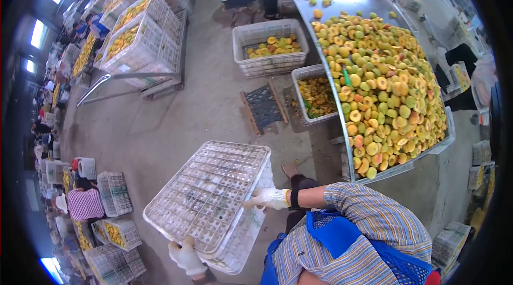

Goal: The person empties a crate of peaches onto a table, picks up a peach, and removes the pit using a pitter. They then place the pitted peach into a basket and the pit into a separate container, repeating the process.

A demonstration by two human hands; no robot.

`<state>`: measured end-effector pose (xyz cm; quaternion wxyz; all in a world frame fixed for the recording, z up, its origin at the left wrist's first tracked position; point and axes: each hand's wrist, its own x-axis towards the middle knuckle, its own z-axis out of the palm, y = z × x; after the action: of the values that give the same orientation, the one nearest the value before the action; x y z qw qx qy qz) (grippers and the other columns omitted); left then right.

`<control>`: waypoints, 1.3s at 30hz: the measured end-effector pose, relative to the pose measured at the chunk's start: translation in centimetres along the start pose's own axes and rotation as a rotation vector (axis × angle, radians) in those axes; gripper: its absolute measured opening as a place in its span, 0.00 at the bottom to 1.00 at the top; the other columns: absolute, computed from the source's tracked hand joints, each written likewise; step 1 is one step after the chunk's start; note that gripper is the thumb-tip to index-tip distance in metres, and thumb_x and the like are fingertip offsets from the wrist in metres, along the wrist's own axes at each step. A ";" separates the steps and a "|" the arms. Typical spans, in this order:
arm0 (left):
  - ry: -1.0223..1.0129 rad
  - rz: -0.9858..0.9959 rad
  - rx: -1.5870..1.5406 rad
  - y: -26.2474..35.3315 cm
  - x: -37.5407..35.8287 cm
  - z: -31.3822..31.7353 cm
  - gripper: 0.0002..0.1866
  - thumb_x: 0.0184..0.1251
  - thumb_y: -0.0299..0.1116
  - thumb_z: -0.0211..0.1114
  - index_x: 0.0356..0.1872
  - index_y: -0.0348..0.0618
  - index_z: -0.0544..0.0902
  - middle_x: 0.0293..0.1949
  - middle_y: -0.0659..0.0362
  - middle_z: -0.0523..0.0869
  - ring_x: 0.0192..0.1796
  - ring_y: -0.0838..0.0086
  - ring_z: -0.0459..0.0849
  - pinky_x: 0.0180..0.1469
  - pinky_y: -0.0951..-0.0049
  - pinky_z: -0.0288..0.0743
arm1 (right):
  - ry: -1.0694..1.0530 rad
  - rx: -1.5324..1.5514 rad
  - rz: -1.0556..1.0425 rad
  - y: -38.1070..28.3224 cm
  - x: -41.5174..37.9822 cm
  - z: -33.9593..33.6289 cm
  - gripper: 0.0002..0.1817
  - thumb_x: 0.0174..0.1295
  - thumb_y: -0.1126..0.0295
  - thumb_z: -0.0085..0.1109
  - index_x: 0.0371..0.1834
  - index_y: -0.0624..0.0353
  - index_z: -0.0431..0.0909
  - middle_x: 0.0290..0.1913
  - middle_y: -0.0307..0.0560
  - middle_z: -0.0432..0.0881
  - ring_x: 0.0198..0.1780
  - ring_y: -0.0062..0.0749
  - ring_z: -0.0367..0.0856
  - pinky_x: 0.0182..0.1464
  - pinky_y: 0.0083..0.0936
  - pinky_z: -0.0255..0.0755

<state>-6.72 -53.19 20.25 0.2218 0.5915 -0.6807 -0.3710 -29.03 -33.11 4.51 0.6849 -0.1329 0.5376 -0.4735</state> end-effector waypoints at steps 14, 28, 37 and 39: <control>0.050 -0.126 -0.454 4.4 23.3 16.1 0.12 0.49 0.23 0.68 0.32 0.23 0.79 0.32 0.48 0.85 0.32 0.65 0.83 0.39 0.64 0.81 | 0.195 0.154 -0.293 -17.3 20.2 -12.6 0.33 0.64 0.46 0.65 0.63 0.62 0.79 0.48 0.48 0.83 0.35 0.24 0.75 0.35 0.26 0.72; -0.734 -0.444 0.044 -7.1 30.6 35.5 0.24 0.57 0.38 0.71 0.53 0.36 0.85 0.45 0.49 0.90 0.47 0.65 0.87 0.48 0.65 0.79 | 0.904 -0.406 0.334 -5.8 3.5 -26.0 0.37 0.65 0.45 0.56 0.69 0.64 0.74 0.68 0.63 0.76 0.71 0.52 0.72 0.73 0.37 0.64; -0.899 -0.155 0.765 -5.2 30.1 33.5 0.28 0.55 0.43 0.74 0.54 0.34 0.84 0.45 0.45 0.90 0.50 0.57 0.87 0.55 0.62 0.78 | 0.870 0.040 0.557 7.1 -2.7 -21.7 0.34 0.63 0.52 0.62 0.67 0.64 0.76 0.53 0.57 0.86 0.43 0.41 0.87 0.47 0.30 0.78; -0.821 -0.150 0.730 -8.0 30.4 34.6 0.30 0.55 0.39 0.74 0.57 0.30 0.80 0.50 0.42 0.87 0.53 0.57 0.86 0.57 0.63 0.77 | 0.890 0.249 0.627 6.2 -1.7 -22.5 0.32 0.64 0.54 0.62 0.68 0.61 0.76 0.41 0.47 0.86 0.29 0.28 0.80 0.32 0.25 0.74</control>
<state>-33.31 -74.50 -11.73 -0.3083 0.4835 -0.7517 -0.3258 -45.29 -21.19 -7.38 0.5104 0.3280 0.7288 -0.3174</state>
